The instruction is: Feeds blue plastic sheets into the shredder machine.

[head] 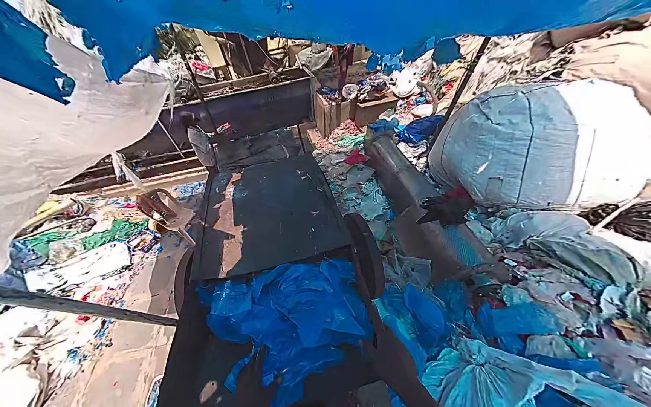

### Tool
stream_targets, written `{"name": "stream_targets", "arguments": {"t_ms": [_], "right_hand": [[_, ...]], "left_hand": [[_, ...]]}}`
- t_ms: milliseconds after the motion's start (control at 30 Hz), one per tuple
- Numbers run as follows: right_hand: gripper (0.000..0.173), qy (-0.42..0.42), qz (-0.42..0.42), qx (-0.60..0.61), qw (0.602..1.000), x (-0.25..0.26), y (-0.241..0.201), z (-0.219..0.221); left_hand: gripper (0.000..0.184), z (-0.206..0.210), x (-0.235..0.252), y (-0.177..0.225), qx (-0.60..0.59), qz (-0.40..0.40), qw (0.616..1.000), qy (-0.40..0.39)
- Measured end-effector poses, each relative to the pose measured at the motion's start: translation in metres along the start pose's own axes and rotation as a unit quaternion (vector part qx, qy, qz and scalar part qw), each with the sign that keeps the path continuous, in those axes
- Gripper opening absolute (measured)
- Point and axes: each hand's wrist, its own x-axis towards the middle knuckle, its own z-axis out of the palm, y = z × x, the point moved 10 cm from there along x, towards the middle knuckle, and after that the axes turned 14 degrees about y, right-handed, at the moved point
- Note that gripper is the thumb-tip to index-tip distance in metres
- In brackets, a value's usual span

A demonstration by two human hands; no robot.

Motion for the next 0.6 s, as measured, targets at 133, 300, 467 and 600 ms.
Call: {"name": "stream_targets", "arguments": {"t_ms": [133, 300, 467, 600], "right_hand": [[0.087, 0.048, -0.018, 0.007, 0.999, 0.004, 0.004, 0.005], [0.078, 0.033, -0.016, 0.009, 0.999, -0.009, -0.011, -0.013], [0.069, 0.057, -0.021, 0.02, 0.998, -0.018, -0.021, -0.027], [0.068, 0.067, -0.009, 0.022, 0.997, -0.021, -0.021, -0.031]], "left_hand": [[0.094, 0.0, 0.0, 0.004, 0.063, 0.002, 0.998, 0.007], [0.088, -0.011, -0.004, 0.012, 0.067, 0.019, 0.996, 0.047], [0.052, -0.223, -0.033, 0.244, -0.09, -0.092, 0.982, -0.136], [0.061, -0.186, -0.031, 0.208, -0.006, -0.086, 0.977, -0.193]]}}
